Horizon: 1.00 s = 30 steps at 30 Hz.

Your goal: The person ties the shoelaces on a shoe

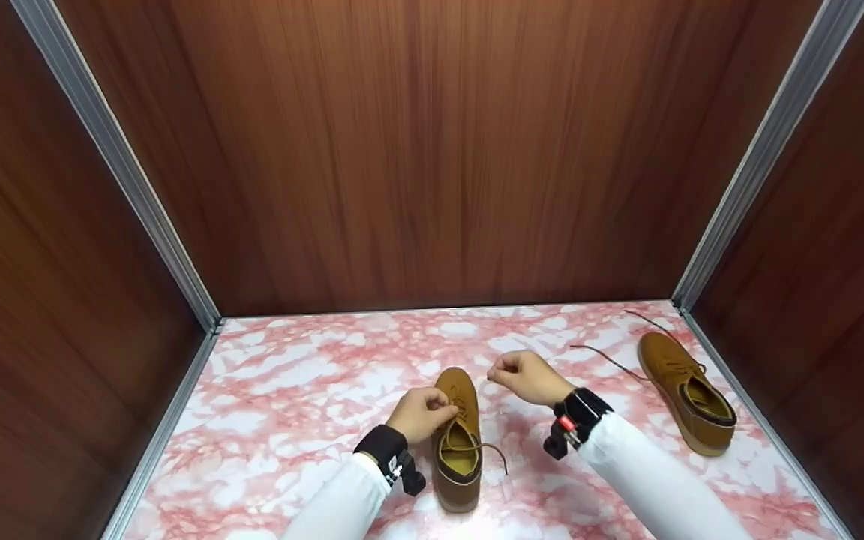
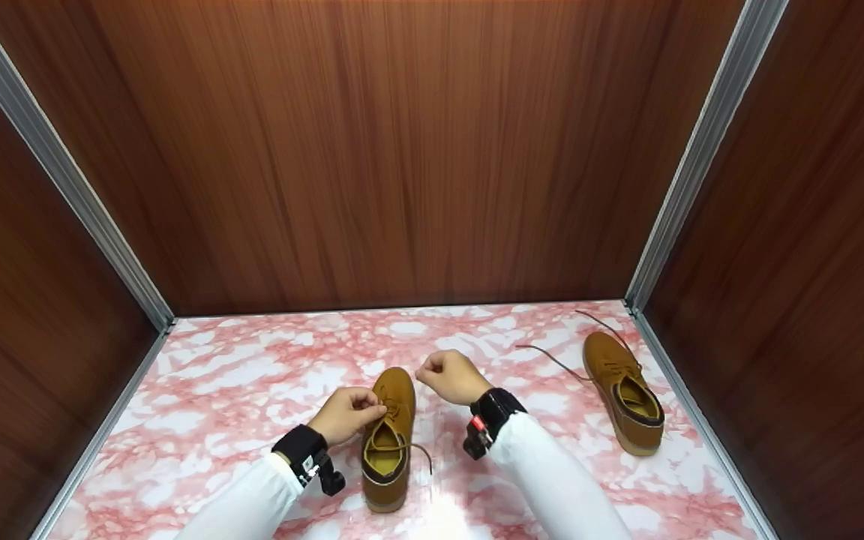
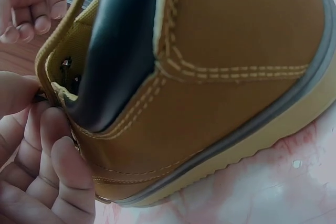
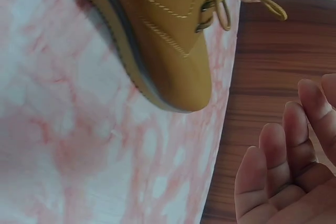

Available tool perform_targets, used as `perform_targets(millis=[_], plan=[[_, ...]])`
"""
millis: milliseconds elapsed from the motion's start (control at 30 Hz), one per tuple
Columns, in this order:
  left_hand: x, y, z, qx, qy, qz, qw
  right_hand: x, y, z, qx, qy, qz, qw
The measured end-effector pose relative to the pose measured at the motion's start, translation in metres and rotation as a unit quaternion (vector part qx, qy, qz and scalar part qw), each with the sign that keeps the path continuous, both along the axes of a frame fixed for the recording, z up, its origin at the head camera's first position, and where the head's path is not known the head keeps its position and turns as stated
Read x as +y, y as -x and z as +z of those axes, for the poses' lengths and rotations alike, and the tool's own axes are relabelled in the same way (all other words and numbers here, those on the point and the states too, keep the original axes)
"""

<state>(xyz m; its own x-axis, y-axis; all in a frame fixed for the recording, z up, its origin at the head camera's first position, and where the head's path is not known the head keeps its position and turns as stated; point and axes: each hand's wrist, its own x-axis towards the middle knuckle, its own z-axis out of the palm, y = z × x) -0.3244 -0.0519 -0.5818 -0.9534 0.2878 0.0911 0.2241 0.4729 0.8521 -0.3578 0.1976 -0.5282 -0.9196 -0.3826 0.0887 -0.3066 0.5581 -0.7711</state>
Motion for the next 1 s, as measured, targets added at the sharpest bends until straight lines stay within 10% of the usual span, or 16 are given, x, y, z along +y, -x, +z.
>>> perform_targets(millis=[667,1000], plan=[[-0.004,-0.001,-0.002,-0.015,-0.021,-0.006,0.9997,-0.020,-0.041,-0.034,-0.008,-0.006,0.191,0.982],[-0.006,-0.001,-0.003,-0.005,-0.022,-0.009,0.9997,-0.038,-0.050,-0.039,0.021,-0.052,0.187,0.981]])
